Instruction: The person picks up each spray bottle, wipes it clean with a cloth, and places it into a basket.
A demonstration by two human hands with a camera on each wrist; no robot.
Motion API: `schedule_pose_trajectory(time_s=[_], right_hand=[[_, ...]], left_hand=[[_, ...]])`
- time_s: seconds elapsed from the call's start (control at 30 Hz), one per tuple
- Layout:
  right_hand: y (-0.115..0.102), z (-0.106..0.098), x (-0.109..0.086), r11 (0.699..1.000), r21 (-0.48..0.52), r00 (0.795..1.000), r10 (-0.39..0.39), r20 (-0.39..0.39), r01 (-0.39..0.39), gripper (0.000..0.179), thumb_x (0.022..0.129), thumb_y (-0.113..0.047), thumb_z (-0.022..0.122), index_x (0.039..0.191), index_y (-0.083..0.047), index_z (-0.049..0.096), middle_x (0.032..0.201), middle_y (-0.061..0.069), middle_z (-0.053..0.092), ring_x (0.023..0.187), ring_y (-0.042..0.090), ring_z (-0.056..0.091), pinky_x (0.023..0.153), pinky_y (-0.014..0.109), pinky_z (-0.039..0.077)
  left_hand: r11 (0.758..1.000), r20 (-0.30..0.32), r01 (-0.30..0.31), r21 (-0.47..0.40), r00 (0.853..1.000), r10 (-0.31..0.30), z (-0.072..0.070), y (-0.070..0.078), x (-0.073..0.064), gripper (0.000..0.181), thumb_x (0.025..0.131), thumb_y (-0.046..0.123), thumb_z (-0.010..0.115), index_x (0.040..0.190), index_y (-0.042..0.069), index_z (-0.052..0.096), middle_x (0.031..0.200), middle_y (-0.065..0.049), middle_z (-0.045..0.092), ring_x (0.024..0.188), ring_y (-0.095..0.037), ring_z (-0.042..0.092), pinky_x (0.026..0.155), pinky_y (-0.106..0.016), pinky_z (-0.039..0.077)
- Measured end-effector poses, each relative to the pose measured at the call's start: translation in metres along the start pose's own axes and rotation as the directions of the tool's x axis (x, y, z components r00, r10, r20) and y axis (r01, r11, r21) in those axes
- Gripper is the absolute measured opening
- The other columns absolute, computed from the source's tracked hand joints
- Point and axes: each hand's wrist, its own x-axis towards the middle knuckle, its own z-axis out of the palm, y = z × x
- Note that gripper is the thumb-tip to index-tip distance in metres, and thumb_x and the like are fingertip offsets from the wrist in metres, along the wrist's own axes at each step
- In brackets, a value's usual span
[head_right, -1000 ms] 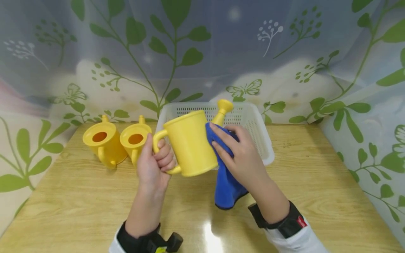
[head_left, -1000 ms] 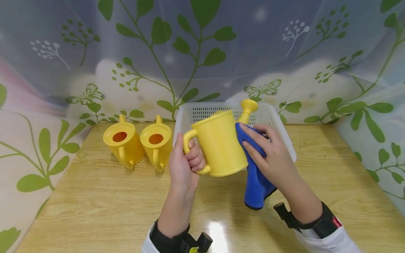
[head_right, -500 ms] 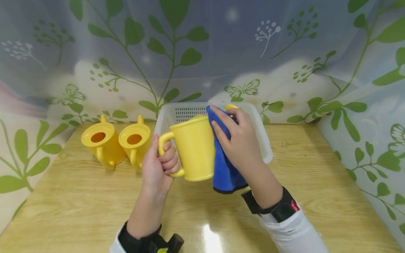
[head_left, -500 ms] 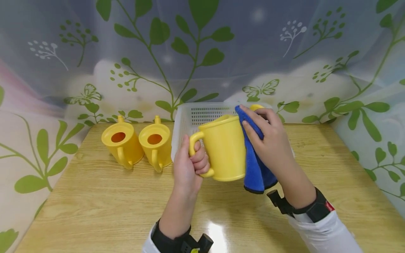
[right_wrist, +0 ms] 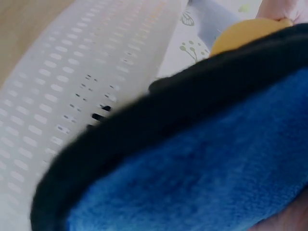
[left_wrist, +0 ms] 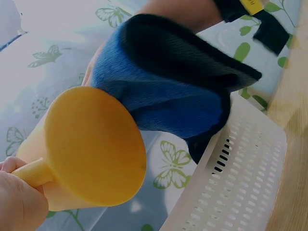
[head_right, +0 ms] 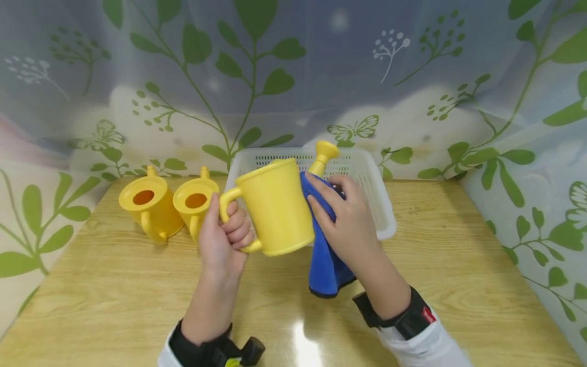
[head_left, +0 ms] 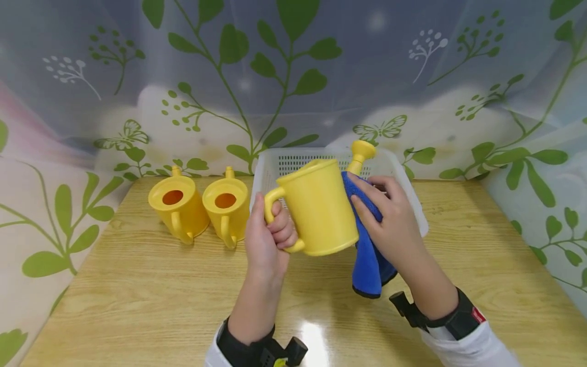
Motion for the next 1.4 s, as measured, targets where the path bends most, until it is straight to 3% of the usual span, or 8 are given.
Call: schedule_pose_trajectory(time_s=[0.2,0.37,0.57,0.77,1.03,1.4], right_hand=[[0.004,0.000,-0.016,0.999,0.030,0.999,-0.042,0.011,0.041,0.032,0.097,-0.021,0.059,0.126,-0.008,0.064,0.110,0.021,0.055,0.094,0.030,0.052,0.074,0.037,0.041],[0.006,-0.001,-0.020,0.997,0.051,0.998,-0.060,0.005,0.060,0.040,0.101,-0.036,0.050,0.126,-0.008,0.064,0.109,0.020,0.056,0.093,0.028,0.052,0.075,0.032,0.040],[0.007,-0.003,-0.015,0.999,0.043,0.999,-0.028,0.037,0.026,0.032,0.097,-0.019,0.058,0.128,-0.010,0.063,0.113,0.020,0.054,0.099,0.029,0.052,0.074,0.038,0.042],[0.007,-0.004,-0.004,1.000,0.004,0.998,-0.007,0.062,0.006,0.041,0.088,-0.002,0.067,0.128,-0.011,0.063,0.112,0.021,0.053,0.093,0.029,0.050,0.069,0.038,0.041],[0.016,-0.003,0.013,0.986,-0.155,0.998,-0.061,0.011,0.062,0.038,0.087,-0.008,0.071,0.124,-0.011,0.065,0.109,0.026,0.052,0.094,0.038,0.050,0.079,0.050,0.041],[0.027,-0.008,0.030,0.970,-0.235,0.997,-0.070,-0.033,0.060,0.037,0.089,-0.012,0.069,0.125,-0.011,0.064,0.110,0.030,0.054,0.098,0.042,0.053,0.081,0.054,0.044]], left_hand=[[0.999,-0.041,-0.012,-0.043,0.999,0.011,-0.002,0.002,0.003,0.048,0.106,0.038,0.023,0.067,0.016,0.038,0.046,0.010,0.025,0.038,-0.001,0.020,0.041,-0.018,0.010],[0.999,-0.035,-0.017,-0.037,0.999,0.015,-0.001,0.003,0.003,0.048,0.107,0.038,0.023,0.067,0.015,0.038,0.047,0.009,0.025,0.037,-0.001,0.023,0.041,-0.018,0.011],[1.000,0.000,-0.014,-0.021,1.000,0.014,-0.001,0.003,0.002,0.048,0.107,0.037,0.021,0.068,0.015,0.037,0.047,0.009,0.025,0.037,0.000,0.024,0.040,-0.017,0.013],[1.000,0.033,-0.016,-0.006,0.999,0.016,-0.001,0.000,0.000,0.048,0.107,0.036,0.019,0.067,0.015,0.036,0.047,0.010,0.025,0.037,-0.001,0.022,0.040,-0.017,0.012],[0.999,0.081,-0.012,0.034,0.997,0.010,0.001,-0.007,-0.003,0.049,0.107,0.036,0.017,0.067,0.016,0.037,0.047,0.009,0.024,0.039,-0.003,0.017,0.039,-0.017,0.013],[1.000,0.121,0.000,0.005,0.993,-0.001,0.002,-0.004,-0.004,0.050,0.107,0.035,0.015,0.066,0.017,0.038,0.045,0.013,0.031,0.038,-0.001,0.020,0.038,-0.017,0.013]])
